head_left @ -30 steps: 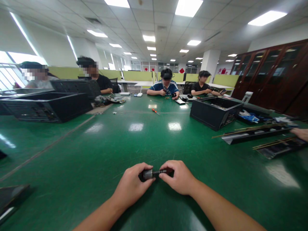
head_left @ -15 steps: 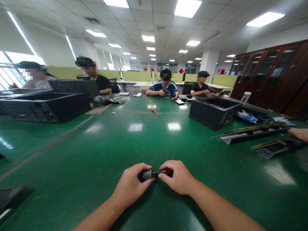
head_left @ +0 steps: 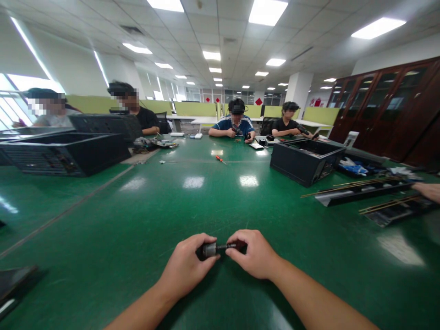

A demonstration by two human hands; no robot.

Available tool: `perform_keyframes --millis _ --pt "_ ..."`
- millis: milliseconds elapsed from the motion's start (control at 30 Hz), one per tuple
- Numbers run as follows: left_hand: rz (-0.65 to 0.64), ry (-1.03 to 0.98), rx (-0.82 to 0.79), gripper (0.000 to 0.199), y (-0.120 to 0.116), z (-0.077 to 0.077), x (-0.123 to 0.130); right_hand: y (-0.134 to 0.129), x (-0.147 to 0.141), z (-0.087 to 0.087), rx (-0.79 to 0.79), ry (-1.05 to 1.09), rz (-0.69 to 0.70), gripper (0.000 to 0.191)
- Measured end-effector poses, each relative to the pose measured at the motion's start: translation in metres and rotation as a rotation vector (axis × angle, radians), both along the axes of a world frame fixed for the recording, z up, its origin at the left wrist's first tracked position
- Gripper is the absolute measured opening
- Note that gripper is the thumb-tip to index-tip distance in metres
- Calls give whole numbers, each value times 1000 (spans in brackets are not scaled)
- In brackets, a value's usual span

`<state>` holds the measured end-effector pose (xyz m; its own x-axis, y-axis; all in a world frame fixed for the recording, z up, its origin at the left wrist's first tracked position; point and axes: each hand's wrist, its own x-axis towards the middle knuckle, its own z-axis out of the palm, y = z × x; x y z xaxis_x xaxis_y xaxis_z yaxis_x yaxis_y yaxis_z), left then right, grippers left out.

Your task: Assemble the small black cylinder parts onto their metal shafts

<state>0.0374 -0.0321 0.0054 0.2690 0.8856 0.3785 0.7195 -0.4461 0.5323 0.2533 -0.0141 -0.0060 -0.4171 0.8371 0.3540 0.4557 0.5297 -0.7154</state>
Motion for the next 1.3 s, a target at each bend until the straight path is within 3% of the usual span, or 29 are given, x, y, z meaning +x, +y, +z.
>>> perform_keyframes --millis 1000,1300 --pt "25 -2 25 21 1 1 0 1 1 2 22 -24 -24 11" --pt "65 -7 -4 23 4 3 -5 3 2 3 -50 24 -63 12"
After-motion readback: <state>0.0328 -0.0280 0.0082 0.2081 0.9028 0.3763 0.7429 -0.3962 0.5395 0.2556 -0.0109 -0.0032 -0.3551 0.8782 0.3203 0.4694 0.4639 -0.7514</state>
